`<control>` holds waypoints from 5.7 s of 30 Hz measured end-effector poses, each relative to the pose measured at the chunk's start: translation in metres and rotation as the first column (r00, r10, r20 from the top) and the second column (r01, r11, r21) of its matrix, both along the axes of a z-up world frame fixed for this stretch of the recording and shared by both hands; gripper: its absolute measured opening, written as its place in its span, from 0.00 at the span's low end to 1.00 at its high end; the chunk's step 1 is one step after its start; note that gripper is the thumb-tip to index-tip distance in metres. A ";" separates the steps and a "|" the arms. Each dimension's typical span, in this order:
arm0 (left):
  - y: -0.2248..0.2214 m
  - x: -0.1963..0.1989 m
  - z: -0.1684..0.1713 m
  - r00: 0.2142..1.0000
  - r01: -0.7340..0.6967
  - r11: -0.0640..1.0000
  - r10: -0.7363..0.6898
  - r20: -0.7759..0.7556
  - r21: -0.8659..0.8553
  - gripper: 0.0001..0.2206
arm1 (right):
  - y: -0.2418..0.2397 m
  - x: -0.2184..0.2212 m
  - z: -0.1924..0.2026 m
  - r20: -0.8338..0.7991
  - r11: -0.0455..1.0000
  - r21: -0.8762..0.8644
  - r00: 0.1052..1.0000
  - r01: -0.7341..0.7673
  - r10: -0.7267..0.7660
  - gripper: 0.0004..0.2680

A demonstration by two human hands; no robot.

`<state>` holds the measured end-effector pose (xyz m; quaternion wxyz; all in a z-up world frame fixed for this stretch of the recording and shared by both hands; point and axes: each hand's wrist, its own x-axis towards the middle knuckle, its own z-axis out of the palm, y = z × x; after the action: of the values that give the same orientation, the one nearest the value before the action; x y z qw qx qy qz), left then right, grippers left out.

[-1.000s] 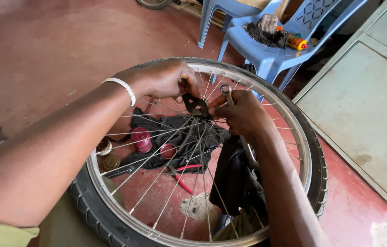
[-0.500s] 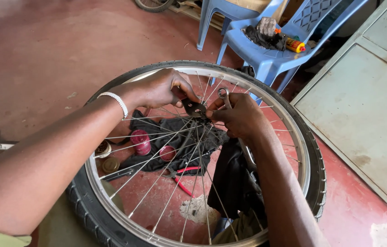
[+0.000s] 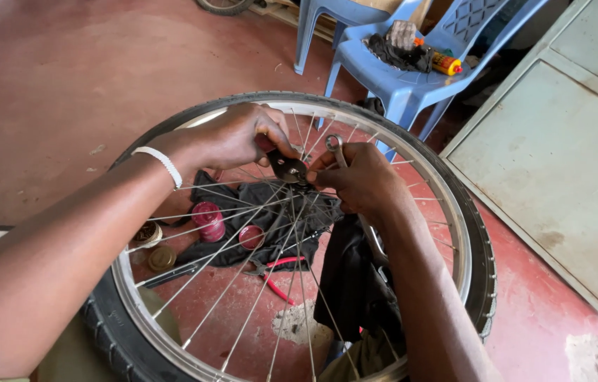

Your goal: Tightening nuts on a bicycle wheel hub and cleaning the cassette using a wrench, pliers, and a cloth.

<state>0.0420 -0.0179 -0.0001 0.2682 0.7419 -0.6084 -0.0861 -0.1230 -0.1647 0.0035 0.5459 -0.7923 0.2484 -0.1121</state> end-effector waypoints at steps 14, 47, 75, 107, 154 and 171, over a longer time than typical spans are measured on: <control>0.046 -0.063 0.051 0.981 -0.179 0.959 0.191 -0.035 0.219 0.14 | 0.008 -0.005 0.014 0.025 0.988 0.155 1.000 -0.012 0.008 0.08; 0.038 -0.101 0.013 0.952 -0.272 0.959 0.280 0.120 -0.077 0.10 | 0.001 -0.002 0.009 0.001 0.986 0.151 0.997 0.071 -0.072 0.07; 0.001 -0.068 0.021 0.840 -0.442 0.892 0.373 0.395 0.097 0.21 | -0.151 -0.138 0.069 0.458 0.397 0.868 0.173 -0.299 -0.872 0.08; -0.025 0.026 -0.059 0.111 -0.824 0.566 0.136 -0.985 -0.014 0.11 | -0.038 0.115 -0.053 0.453 0.837 0.488 0.892 -0.246 -0.002 0.08; -0.013 0.020 -0.040 0.146 -0.813 0.582 0.169 -0.975 -0.020 0.10 | -0.024 0.110 -0.059 0.384 0.568 0.772 0.921 -0.285 -0.061 0.02; -0.041 0.093 -0.117 0.282 -0.725 0.676 0.463 -0.840 0.129 0.08 | -0.017 0.124 -0.092 0.126 0.465 0.883 0.924 0.061 -0.361 0.12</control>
<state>0.1349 -0.0591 -0.1172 0.6316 0.7362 -0.0873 -0.2267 0.0011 -0.1816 -0.0883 0.8807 -0.3459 0.2833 -0.1566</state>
